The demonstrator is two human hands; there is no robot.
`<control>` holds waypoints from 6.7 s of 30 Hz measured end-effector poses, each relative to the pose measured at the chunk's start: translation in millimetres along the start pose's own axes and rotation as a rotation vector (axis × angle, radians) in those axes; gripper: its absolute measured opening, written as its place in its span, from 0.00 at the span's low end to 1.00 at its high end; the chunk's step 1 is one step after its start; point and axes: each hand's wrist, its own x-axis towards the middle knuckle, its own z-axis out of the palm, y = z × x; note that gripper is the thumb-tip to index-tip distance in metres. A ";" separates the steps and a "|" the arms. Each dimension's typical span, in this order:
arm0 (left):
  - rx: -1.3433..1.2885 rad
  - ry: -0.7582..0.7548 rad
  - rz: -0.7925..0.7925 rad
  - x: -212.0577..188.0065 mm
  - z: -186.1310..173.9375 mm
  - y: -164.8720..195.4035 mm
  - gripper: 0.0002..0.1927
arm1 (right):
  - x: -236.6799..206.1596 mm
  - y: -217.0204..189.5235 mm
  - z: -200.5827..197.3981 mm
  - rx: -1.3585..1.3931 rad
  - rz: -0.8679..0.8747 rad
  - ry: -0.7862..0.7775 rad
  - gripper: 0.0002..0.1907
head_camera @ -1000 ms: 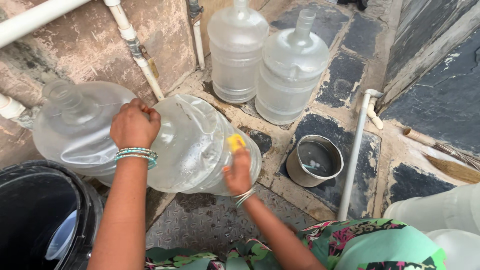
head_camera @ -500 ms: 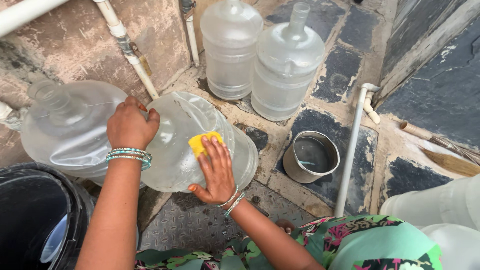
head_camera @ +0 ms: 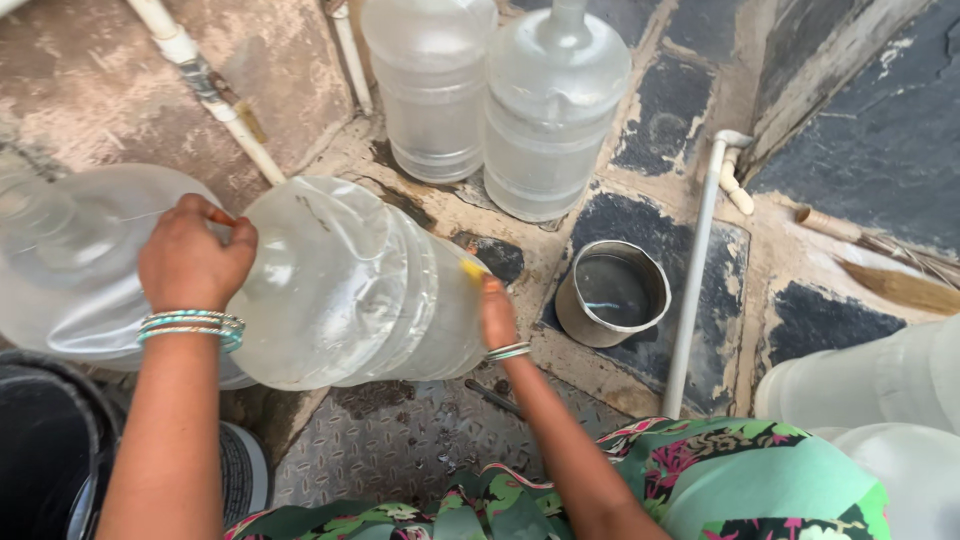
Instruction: The person scrubs the inside of a large plastic water dispenser jug with a brush, then wipes the exterior with a yellow sponge. The person repeatedly dips the sponge into a metal pot of water to clean the jug's surface.
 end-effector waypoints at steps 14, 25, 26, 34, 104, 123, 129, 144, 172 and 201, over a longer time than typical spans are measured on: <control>0.044 -0.144 -0.107 8.8 -10.6 -4.2 0.13 | -37.1 42.2 38.5 -0.551 -0.282 0.392 0.24; -0.011 -0.024 0.147 -6.4 -16.8 19.6 0.09 | 48.1 42.5 -6.1 -0.113 -0.107 -0.073 0.56; -0.010 -0.035 0.115 -6.0 -17.2 22.3 0.09 | 44.0 41.8 -0.7 -0.206 -0.185 -0.021 0.57; 0.018 -0.014 0.142 -2.0 -14.0 33.6 0.09 | -4.0 84.4 -9.5 0.368 0.310 0.140 0.64; 0.136 -0.060 -0.279 -11.3 20.9 -18.0 0.20 | -75.7 -90.2 54.3 -0.299 -0.636 0.103 0.40; -0.027 -0.274 -0.167 0.9 -7.6 28.9 0.32 | -61.5 -94.4 45.4 -0.199 -0.664 -0.109 0.56; -0.086 -0.273 -0.115 -6.0 -7.3 23.1 0.30 | -43.8 -68.1 29.1 -0.400 -0.530 0.143 0.44; 0.029 -0.267 -0.178 -1.0 -3.0 19.0 0.35 | -49.7 -76.6 46.0 -0.231 -0.557 -0.040 0.56; -0.133 -0.181 0.093 -12.7 -17.2 43.1 0.22 | -49.5 -65.5 26.4 -0.549 -0.762 0.157 0.48; -0.148 -0.181 -0.018 -11.1 -8.7 64.0 0.20 | -69.2 -135.5 6.8 -0.270 -0.712 0.135 0.39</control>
